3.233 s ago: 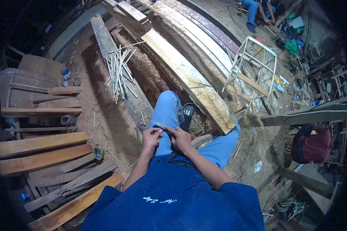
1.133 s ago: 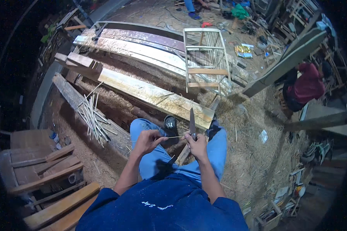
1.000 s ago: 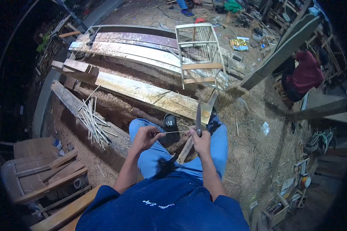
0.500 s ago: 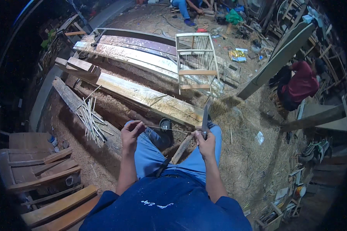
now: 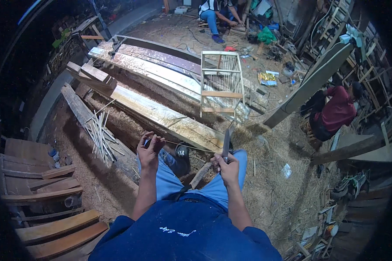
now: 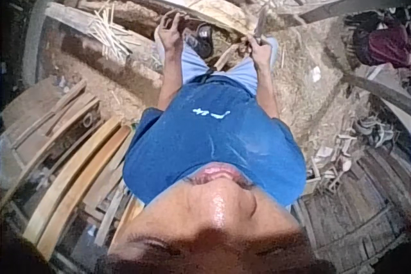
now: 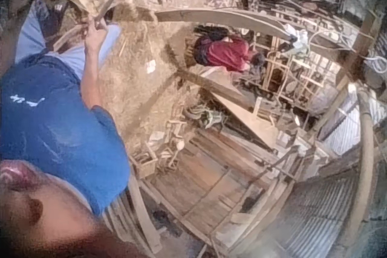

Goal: The person uses a knife to shave and whittle thin strips of wood, handling the strips and the tool over a wooden beam while other people work in the background.

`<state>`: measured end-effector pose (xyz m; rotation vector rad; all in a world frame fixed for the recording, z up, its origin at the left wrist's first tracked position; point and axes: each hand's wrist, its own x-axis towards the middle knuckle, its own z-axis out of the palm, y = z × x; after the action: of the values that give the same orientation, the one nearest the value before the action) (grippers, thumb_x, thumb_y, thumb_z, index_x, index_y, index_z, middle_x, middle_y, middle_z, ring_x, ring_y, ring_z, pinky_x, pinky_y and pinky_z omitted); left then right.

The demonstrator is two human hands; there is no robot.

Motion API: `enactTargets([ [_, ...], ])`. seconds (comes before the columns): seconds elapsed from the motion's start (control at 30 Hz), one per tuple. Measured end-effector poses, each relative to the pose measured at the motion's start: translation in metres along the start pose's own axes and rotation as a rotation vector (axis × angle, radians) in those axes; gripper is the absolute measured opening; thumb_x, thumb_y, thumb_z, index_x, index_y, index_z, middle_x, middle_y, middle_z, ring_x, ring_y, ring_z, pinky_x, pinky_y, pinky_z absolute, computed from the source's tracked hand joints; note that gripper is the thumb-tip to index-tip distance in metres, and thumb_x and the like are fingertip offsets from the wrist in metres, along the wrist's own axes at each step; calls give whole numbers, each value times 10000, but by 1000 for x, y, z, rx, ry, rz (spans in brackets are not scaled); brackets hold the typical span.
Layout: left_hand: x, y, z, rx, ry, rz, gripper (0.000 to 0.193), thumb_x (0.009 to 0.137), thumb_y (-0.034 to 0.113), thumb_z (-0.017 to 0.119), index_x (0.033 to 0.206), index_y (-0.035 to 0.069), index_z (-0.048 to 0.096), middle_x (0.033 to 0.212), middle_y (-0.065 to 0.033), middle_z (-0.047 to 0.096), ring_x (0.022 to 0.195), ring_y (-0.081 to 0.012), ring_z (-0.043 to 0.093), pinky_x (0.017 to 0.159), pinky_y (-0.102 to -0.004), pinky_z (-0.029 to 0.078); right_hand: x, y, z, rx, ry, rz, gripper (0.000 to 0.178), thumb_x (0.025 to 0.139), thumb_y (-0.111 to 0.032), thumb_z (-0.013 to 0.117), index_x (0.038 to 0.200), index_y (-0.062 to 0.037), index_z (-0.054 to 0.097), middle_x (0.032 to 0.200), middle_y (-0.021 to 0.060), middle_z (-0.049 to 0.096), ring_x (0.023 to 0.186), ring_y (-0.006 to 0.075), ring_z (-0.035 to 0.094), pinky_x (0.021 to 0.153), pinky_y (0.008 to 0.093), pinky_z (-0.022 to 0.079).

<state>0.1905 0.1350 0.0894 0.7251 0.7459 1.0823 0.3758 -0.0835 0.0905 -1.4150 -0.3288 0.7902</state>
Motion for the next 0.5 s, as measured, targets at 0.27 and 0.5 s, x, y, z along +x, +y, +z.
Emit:
enactTargets([
  [0.27, -10, 5, 10, 7, 19, 14, 199, 926, 28, 653, 1118, 19, 606, 911, -102, 692, 794, -222, 712, 724, -336, 616, -6, -2, 9, 136, 52, -21, 164, 960, -154, 637, 973, 7, 665, 815, 115, 719, 472, 37, 465, 416, 204, 339],
  [0.5, -15, 5, 9, 3, 37, 12, 194, 926, 32, 653, 1114, 21, 603, 905, -103, 696, 802, -219, 715, 730, -346, 620, -3, -4, 15, 159, 118, -84, 161, 962, -158, 641, 1012, -5, 646, 824, 99, 712, 466, 39, 456, 420, 198, 334],
])
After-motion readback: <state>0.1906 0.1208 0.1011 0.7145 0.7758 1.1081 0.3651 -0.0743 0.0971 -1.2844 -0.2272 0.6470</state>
